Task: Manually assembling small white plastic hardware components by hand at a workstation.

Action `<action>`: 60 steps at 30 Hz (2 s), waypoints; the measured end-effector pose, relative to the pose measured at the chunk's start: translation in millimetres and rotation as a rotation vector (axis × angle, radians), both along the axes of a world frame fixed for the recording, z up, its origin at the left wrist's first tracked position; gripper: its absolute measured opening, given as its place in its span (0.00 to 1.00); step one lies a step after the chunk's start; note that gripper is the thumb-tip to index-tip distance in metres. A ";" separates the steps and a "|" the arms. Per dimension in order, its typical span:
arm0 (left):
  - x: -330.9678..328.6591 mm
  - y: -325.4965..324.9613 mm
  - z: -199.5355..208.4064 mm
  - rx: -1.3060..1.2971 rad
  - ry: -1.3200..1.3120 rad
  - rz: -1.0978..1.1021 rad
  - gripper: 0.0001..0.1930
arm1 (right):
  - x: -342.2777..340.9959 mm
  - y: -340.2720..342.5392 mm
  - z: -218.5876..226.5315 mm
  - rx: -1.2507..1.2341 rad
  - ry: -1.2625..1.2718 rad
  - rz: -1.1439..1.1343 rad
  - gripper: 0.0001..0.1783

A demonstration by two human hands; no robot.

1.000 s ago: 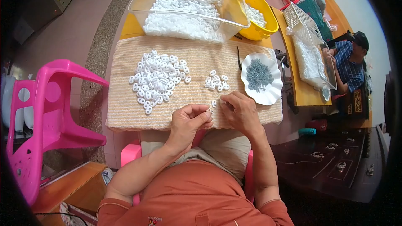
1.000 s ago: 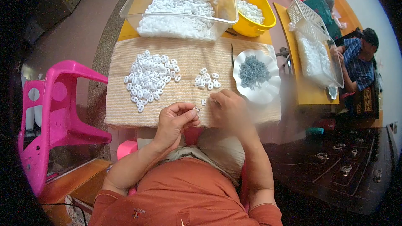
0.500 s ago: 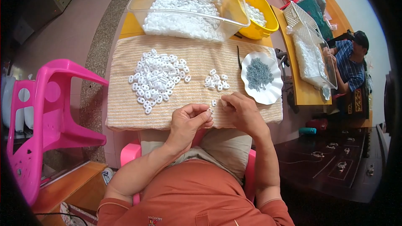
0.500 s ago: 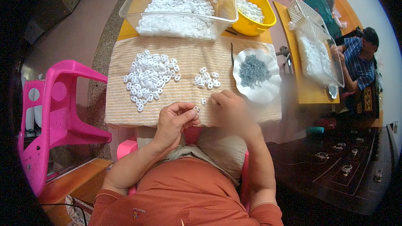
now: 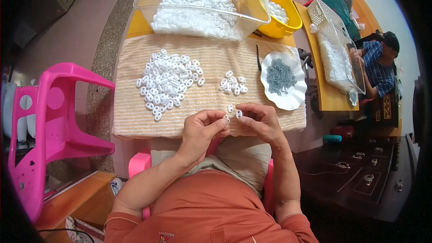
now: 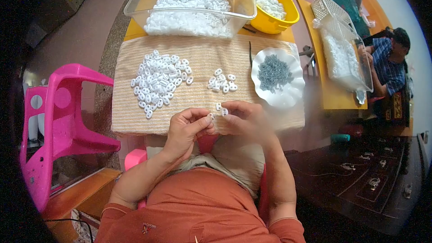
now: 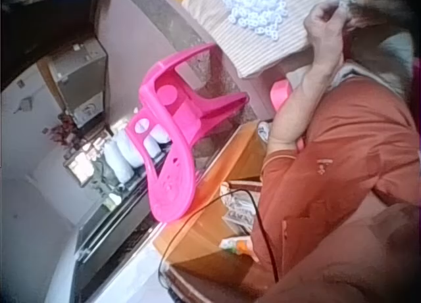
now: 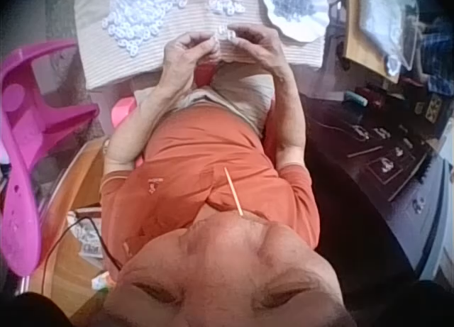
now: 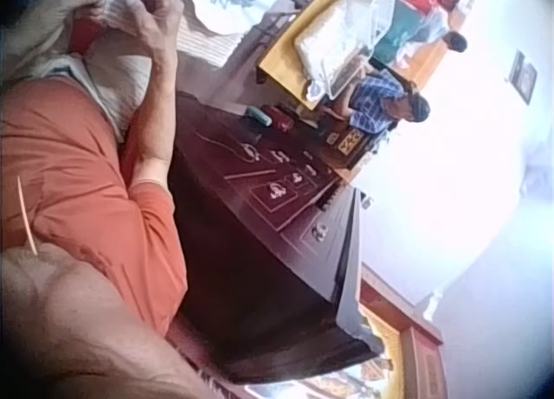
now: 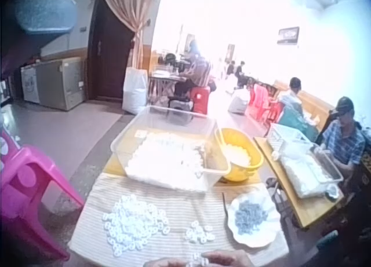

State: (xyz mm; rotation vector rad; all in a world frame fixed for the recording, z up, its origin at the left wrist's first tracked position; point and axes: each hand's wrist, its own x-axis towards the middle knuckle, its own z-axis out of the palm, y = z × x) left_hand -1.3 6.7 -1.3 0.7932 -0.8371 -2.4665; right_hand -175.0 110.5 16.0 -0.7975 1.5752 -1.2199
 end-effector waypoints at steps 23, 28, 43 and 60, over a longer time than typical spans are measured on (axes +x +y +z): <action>-1.7 0.6 0.1 -0.049 -0.035 -0.024 0.07 | -1.6 1.7 -6.6 -0.037 -0.232 0.075 0.17; -1.4 1.0 -0.9 -0.046 -0.036 -0.024 0.08 | -1.6 2.2 -7.6 -0.073 -0.193 0.088 0.17; -1.2 0.9 -0.2 -0.075 -0.036 -0.054 0.08 | 0.0 2.4 -13.5 -0.082 -0.017 0.164 0.18; -1.5 1.5 -3.6 -0.079 -0.030 -0.059 0.08 | 3.4 0.2 -8.2 -0.059 -0.034 0.153 0.17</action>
